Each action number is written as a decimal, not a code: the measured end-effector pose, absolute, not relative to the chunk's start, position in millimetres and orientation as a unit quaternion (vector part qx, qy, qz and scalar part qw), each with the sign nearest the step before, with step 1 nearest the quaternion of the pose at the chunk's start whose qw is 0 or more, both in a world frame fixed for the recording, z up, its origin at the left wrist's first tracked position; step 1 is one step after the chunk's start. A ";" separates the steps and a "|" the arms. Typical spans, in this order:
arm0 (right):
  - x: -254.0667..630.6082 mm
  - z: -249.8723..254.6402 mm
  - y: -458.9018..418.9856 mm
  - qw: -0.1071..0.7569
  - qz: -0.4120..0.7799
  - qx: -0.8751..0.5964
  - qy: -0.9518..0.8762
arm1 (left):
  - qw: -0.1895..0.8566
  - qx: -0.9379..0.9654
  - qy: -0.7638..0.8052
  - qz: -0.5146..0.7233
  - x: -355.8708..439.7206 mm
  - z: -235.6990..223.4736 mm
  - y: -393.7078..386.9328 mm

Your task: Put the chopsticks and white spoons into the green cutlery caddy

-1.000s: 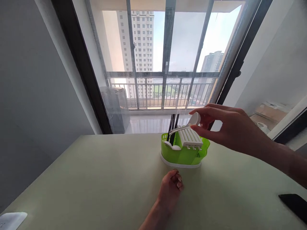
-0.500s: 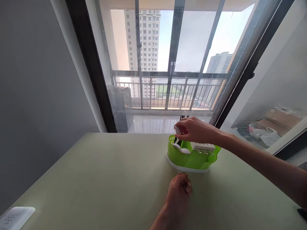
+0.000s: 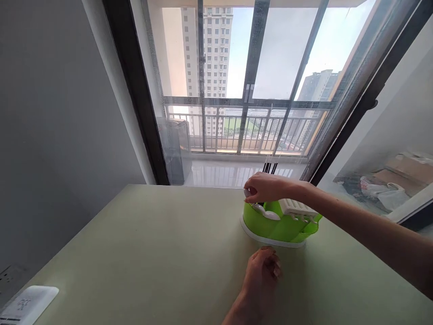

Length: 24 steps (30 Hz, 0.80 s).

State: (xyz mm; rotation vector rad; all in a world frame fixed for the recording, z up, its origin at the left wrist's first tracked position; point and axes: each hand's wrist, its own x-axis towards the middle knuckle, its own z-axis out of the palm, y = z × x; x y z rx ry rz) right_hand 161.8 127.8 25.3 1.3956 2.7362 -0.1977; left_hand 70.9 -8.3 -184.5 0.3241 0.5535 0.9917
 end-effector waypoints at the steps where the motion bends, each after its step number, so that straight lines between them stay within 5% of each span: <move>1: 160.7 24.9 127.8 0.035 -0.068 0.454 0.888 | 0.830 0.153 0.261 0.468 70.8 -184.7 -8.8; 12: 176.1 16.8 132.3 -0.011 -0.153 0.450 0.880 | 0.831 0.162 0.263 0.462 69.7 -182.8 -6.6; 24: 203.8 -13.1 112.5 -0.217 -0.097 0.536 0.810 | 0.837 0.151 0.269 0.452 66.5 -174.6 -7.3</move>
